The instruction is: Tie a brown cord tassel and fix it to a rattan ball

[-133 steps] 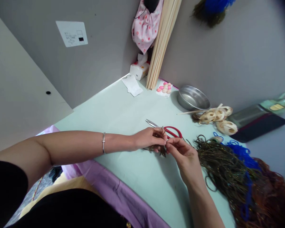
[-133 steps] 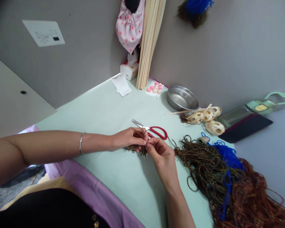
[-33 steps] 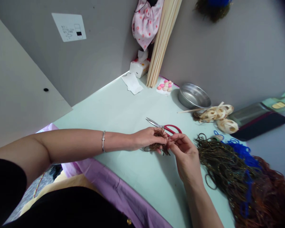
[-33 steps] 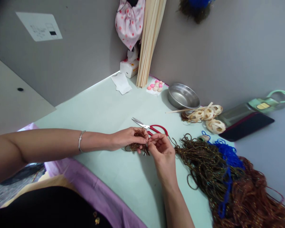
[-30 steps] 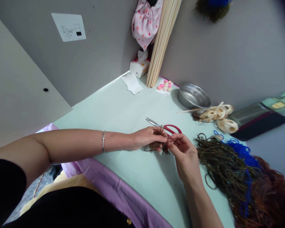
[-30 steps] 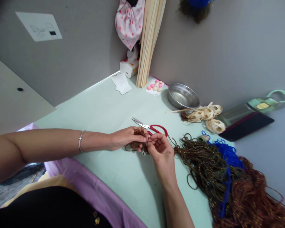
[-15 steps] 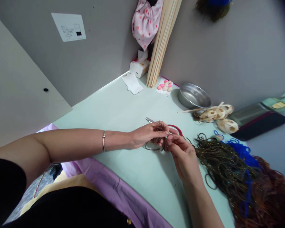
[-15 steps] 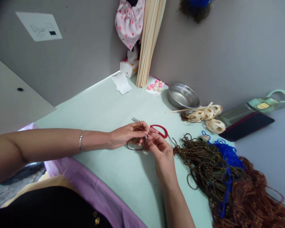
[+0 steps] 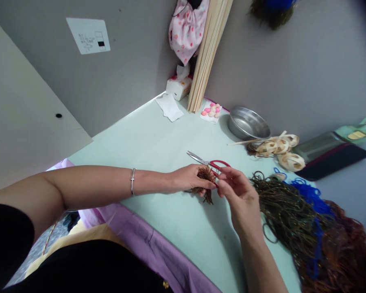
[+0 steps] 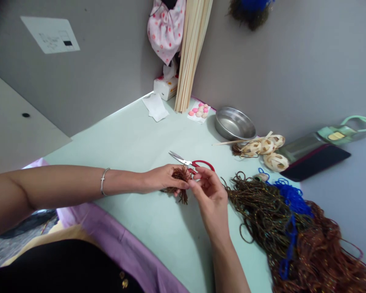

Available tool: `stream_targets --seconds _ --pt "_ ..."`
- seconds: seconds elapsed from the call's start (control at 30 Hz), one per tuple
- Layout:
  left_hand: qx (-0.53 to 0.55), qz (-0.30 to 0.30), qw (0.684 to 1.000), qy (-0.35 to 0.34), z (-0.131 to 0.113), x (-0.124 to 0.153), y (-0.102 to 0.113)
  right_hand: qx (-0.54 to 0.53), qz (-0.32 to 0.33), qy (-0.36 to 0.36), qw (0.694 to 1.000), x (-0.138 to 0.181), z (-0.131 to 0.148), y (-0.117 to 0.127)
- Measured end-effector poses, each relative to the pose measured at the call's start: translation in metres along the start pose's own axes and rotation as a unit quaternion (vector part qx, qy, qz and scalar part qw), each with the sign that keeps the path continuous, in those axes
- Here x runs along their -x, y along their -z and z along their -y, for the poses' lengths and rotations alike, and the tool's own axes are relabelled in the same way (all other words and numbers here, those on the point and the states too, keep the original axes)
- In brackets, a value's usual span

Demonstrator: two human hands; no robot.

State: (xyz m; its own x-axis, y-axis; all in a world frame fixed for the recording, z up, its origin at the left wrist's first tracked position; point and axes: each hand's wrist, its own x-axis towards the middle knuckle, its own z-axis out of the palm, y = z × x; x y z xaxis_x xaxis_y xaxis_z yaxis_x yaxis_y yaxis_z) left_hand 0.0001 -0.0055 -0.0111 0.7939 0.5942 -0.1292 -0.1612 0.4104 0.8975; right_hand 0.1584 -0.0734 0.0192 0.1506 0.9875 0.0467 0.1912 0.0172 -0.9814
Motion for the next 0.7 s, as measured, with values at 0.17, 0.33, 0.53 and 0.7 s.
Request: stream_targets --seconds 0.17,0.33,0.53,0.7 --pt "-0.025 0.002 1.000 0.009 -0.0007 0.0021 -0.0007 0.144 -0.050 0.047 0.987 0.0014 -0.0024 0.0000" --pt "-0.028 0.001 0.999 0.019 -0.0049 0.0028 -0.0024 0.101 -0.090 0.059 0.989 -0.0012 0.0015 0.0038" --pt "-0.011 0.001 1.000 0.022 -0.0026 0.0012 -0.0014 0.129 -0.037 0.056 0.989 -0.0013 -0.0016 0.0024" --pt "0.067 -0.031 0.997 0.008 -0.0058 0.0022 -0.0022 0.083 -0.073 0.030 0.993 -0.0052 -0.0026 0.0084"
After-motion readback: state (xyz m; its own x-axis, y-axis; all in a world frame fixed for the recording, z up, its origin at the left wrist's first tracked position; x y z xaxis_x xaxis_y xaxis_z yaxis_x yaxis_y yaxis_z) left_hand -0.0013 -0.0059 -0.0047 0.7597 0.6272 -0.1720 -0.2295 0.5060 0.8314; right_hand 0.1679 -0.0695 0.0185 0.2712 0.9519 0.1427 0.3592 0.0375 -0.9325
